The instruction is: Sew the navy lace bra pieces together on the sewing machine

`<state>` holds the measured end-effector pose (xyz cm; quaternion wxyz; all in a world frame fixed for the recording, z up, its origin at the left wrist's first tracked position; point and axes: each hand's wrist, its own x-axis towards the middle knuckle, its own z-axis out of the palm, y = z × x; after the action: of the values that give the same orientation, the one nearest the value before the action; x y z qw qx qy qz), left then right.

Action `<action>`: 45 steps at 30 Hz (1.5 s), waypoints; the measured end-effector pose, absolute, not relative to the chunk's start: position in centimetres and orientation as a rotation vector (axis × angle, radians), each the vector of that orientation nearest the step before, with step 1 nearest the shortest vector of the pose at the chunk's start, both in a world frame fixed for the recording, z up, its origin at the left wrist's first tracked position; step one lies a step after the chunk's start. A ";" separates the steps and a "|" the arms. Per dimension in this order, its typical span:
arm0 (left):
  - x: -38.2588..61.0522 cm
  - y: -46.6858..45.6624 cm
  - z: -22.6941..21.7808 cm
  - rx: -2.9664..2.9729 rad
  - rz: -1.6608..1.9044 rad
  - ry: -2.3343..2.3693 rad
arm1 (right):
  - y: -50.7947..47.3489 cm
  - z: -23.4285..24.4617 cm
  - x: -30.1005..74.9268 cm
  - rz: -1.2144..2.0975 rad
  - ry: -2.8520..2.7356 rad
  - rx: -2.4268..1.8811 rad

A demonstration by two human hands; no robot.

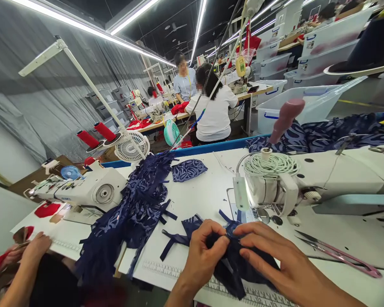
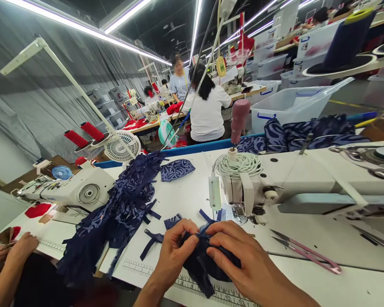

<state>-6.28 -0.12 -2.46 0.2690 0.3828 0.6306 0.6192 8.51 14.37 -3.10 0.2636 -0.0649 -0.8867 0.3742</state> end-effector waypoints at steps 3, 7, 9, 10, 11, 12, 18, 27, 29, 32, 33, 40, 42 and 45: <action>-6.2 0.0 -2.6 1.038 1.690 1.671 | 14.0 -3.0 8.1 1.130 -2.323 -0.229; -6.0 0.1 -2.3 1.071 1.715 1.647 | 13.6 -3.2 7.8 1.150 -2.265 -0.298; -5.7 0.1 -2.1 1.053 1.726 1.636 | 13.5 -3.3 8.0 1.117 -2.279 -0.375; -5.5 0.1 -2.2 1.036 1.730 1.626 | 13.5 -3.4 8.2 1.099 -2.289 -0.412; -5.3 0.1 -2.4 1.023 1.731 1.617 | 13.4 -3.4 8.3 1.087 -2.299 -0.438; -5.1 0.0 -2.7 1.016 1.732 1.615 | 13.4 -3.3 8.4 1.086 -2.313 -0.440; -7.3 -3.7 -5.2 0.843 1.704 1.821 | 10.5 -1.9 4.4 1.446 -2.439 -0.314; -18.5 -4.7 8.7 1.778 0.938 2.419 | 7.0 3.4 -5.9 2.066 -2.007 -0.433; -17.1 -0.9 6.8 1.841 0.845 2.295 | 9.2 2.0 -3.8 2.145 -1.953 -0.591; -13.3 5.1 0.1 1.835 0.791 2.130 | 13.5 -2.5 1.1 2.143 -1.978 -0.903; -11.9 6.6 -2.2 1.831 0.782 2.119 | 14.8 -4.1 2.6 2.123 -2.014 -0.995; -6.6 9.8 -7.5 1.789 0.803 2.153 | 18.1 -7.8 8.8 1.680 -2.430 -1.131; -6.6 9.7 -7.3 1.768 0.872 2.186 | 18.1 -7.7 9.6 1.364 -2.526 -1.027; -6.6 9.7 -7.4 1.714 0.956 2.236 | 18.2 -8.3 10.4 0.511 -2.623 -0.609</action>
<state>-6.57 9.69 -7.44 0.0832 0.5743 0.7489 0.3201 10.44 18.22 -8.30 0.1991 -0.2177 -0.9379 0.1827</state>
